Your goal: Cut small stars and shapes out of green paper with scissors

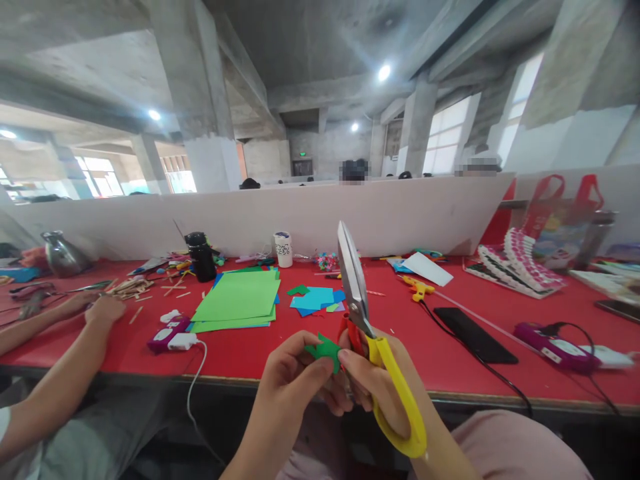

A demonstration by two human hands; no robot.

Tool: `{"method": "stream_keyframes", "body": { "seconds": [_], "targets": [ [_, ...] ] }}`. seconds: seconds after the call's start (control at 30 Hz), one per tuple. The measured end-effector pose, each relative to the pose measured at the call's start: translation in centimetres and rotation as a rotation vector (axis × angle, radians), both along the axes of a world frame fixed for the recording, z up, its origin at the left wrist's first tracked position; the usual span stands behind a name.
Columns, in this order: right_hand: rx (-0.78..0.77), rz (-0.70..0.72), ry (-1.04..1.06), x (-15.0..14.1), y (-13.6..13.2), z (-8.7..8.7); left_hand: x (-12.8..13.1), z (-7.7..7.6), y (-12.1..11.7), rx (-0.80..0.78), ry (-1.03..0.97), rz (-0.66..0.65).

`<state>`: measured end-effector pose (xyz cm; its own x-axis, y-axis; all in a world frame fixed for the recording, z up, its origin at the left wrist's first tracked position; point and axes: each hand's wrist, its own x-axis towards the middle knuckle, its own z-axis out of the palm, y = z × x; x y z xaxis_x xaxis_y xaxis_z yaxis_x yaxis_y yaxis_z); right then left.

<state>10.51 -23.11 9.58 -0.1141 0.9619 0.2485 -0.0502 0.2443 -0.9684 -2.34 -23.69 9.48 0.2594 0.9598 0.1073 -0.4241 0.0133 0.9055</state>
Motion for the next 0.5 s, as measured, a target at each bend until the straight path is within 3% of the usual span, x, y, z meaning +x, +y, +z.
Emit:
{"method": "stream_keyframes", "body": {
  "seconds": [0.17,0.27,0.5],
  "targets": [
    [0.037,-0.060,-0.046,-0.1,0.0,-0.5,0.1,-0.1,0.3,-0.024,0.003,-0.029],
    [0.055,0.002,0.004,1.3,-0.4,-1.3,0.1,0.6,0.3,-0.027,0.013,0.018],
    [0.046,0.116,-0.257,5.0,-3.6,-3.7,-0.6,2.5,-0.5,0.087,0.084,0.060]
  ]
}}
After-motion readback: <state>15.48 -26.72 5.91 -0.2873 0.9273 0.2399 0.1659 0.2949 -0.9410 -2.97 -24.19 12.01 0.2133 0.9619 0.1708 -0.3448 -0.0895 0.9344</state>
